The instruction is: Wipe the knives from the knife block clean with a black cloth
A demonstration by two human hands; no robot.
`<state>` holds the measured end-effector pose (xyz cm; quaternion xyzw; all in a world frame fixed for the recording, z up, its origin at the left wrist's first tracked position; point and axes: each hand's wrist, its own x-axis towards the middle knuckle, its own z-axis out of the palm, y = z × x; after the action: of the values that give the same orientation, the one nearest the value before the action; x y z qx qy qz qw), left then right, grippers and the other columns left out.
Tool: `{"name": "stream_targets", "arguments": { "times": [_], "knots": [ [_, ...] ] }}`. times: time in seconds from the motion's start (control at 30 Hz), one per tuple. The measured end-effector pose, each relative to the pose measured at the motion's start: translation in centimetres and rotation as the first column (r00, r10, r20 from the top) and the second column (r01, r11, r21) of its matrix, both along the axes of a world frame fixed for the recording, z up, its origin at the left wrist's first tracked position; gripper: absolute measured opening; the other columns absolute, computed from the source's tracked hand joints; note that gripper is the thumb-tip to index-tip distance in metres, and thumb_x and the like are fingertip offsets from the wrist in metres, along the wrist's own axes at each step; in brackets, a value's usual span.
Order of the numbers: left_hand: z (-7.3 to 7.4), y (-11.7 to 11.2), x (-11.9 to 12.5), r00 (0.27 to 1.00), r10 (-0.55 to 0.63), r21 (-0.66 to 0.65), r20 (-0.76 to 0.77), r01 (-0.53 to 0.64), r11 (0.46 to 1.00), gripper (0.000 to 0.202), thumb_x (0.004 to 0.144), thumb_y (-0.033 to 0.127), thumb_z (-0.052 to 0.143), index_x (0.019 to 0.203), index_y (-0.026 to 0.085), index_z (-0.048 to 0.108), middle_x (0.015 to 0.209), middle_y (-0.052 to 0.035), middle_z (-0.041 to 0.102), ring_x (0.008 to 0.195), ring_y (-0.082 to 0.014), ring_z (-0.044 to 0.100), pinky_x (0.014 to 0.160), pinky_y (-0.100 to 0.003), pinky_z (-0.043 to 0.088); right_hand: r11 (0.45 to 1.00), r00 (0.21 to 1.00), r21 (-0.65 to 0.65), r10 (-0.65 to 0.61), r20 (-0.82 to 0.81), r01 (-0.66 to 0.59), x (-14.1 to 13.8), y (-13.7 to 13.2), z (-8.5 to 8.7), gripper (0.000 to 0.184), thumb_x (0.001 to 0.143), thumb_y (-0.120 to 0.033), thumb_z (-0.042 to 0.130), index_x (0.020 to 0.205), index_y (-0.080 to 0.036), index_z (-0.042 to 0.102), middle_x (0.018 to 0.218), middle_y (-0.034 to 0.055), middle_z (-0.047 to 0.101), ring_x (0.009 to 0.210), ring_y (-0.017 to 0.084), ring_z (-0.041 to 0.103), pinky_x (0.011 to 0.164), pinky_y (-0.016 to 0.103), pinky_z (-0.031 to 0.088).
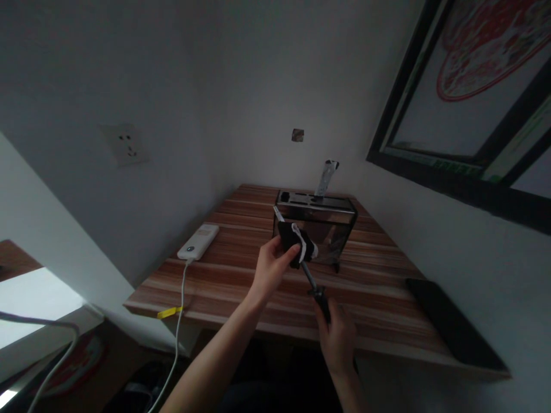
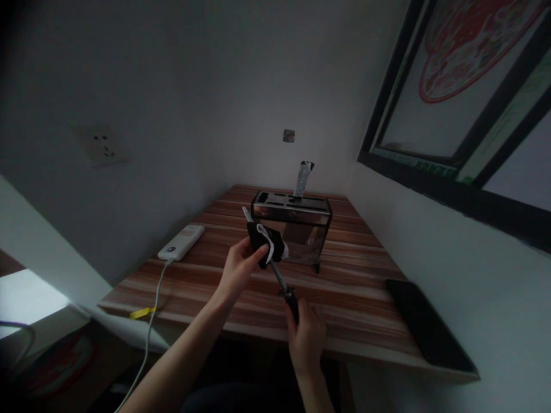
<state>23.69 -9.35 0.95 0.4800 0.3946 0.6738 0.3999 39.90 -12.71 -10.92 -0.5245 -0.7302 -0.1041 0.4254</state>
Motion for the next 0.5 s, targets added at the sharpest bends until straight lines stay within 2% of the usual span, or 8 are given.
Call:
{"name": "stream_targets", "arguments": {
  "times": [0.23,0.5],
  "knots": [
    [-2.0,-0.8,1.4,0.997,-0.055,-0.062,-0.048,0.052,0.997,0.025,0.07,0.031,0.068,0.087,0.012,0.064,0.085,-0.0064,0.069,0.078,-0.0187,0.063,0.066,-0.024,0.048,1.0,0.999,-0.019,0.009,-0.04,-0.01,-0.1,-0.1,0.3,0.041,0.093,-0.045,0.032,0.083,-0.016,0.059,0.064,0.0069,0.064,0.059,0.021,0.06,0.055,0.027,0.04],
    [-4.5,-2.0,2.7,0.948,-0.049,-0.054,-0.314,0.034,0.998,0.023,0.075,0.028,0.062,0.092,0.013,0.064,0.089,-0.0071,0.068,0.084,-0.02,0.061,0.074,-0.027,0.047,0.997,0.999,-0.08,0.016,-0.049,-0.02,0.1,0.0,-0.1,0.037,0.093,-0.04,0.033,0.092,-0.015,0.06,0.069,0.0086,0.066,0.061,0.022,0.061,0.056,0.028,0.042]
  ]
}}
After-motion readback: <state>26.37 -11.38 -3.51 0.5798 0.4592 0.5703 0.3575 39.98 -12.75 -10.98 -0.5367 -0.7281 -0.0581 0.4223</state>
